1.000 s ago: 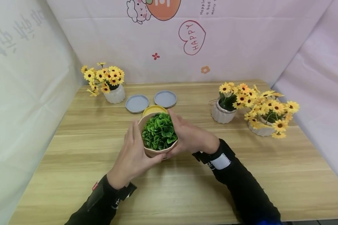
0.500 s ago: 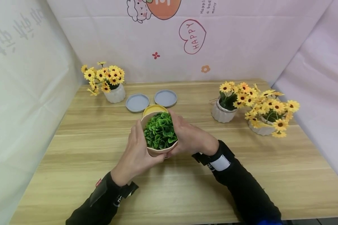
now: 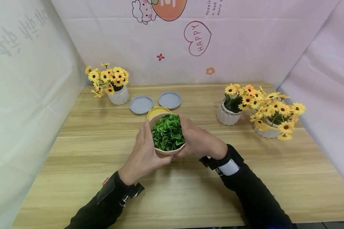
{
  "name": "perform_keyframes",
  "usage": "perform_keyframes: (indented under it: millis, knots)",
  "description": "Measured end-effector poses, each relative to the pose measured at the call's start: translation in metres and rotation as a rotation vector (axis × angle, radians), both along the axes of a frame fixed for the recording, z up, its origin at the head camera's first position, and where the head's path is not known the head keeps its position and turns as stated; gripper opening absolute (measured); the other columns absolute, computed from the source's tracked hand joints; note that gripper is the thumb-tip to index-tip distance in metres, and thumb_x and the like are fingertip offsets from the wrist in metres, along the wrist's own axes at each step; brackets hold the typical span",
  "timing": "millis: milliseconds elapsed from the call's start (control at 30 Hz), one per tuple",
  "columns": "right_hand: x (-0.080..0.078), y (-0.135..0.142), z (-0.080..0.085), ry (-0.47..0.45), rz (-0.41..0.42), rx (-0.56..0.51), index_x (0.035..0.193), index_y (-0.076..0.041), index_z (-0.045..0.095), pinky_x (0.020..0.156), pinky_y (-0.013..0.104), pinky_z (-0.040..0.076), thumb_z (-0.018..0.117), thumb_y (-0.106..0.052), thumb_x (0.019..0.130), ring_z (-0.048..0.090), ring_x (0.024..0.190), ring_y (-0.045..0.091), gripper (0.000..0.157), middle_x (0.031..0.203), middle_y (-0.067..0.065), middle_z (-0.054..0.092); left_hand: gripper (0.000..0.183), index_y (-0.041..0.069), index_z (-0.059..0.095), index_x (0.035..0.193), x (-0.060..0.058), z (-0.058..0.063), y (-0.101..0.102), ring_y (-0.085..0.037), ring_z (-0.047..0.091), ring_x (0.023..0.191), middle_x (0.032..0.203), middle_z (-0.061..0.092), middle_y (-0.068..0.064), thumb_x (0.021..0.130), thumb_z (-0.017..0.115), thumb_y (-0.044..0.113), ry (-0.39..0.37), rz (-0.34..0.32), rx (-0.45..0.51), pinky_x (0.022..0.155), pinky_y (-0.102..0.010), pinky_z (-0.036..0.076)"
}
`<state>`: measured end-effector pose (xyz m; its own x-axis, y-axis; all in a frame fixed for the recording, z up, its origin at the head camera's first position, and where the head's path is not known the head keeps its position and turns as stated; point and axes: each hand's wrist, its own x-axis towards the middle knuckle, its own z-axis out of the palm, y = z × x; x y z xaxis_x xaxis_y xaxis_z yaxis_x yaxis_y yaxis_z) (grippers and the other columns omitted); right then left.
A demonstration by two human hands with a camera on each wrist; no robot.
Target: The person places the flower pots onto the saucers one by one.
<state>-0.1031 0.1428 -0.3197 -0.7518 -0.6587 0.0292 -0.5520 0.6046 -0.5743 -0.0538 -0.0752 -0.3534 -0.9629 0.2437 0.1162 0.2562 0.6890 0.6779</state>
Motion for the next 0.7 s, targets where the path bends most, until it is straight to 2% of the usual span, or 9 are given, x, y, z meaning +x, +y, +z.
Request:
perform_keyframes:
  millis: [233, 367, 500, 700]
  knots:
    - [0.002, 0.009, 0.0, 0.008, -0.008, -0.032, 0.161, 0.004, 0.015, 0.125, 0.051, 0.039, 0.104, -0.027, 0.064, 0.043, 0.147, 0.034, 0.135, 0.156, 0.022, 0.042, 0.137, 0.005, 0.004, 0.166, -0.003, 0.001, 0.008, -0.036, 0.04, 0.143, 0.156, 0.035, -0.023, 0.069, 0.096, 0.038, -0.002, -0.036, 0.015, 0.12, -0.057, 0.042]
    - [0.006, 0.017, -0.002, 0.02, -0.036, -0.029, 0.161, 0.004, 0.015, 0.124, 0.052, 0.041, 0.104, -0.027, 0.064, 0.043, 0.147, 0.035, 0.135, 0.156, 0.023, 0.041, 0.134, 0.008, 0.007, 0.166, -0.006, 0.0, 0.015, -0.035, 0.04, 0.144, 0.156, 0.035, -0.021, 0.069, 0.095, 0.037, -0.001, -0.063, 0.028, 0.12, -0.056, 0.043]
    - [0.009, 0.024, -0.003, 0.008, -0.076, -0.022, 0.16, 0.003, 0.015, 0.122, 0.054, 0.043, 0.103, -0.025, 0.066, 0.044, 0.146, 0.037, 0.133, 0.156, 0.025, 0.04, 0.136, 0.007, 0.006, 0.167, -0.009, 0.0, 0.02, -0.037, 0.038, 0.146, 0.159, 0.032, -0.022, 0.07, 0.096, 0.039, -0.017, -0.088, 0.029, 0.122, -0.056, 0.041]
    - [0.012, 0.032, -0.004, 0.025, -0.094, -0.052, 0.159, 0.007, 0.018, 0.121, 0.054, 0.044, 0.102, -0.018, 0.063, 0.048, 0.143, 0.036, 0.131, 0.153, 0.023, 0.045, 0.14, 0.005, 0.0, 0.168, -0.016, 0.001, 0.029, -0.036, 0.033, 0.151, 0.163, 0.027, -0.023, 0.072, 0.095, 0.04, -0.052, -0.125, 0.013, 0.126, -0.054, 0.037]
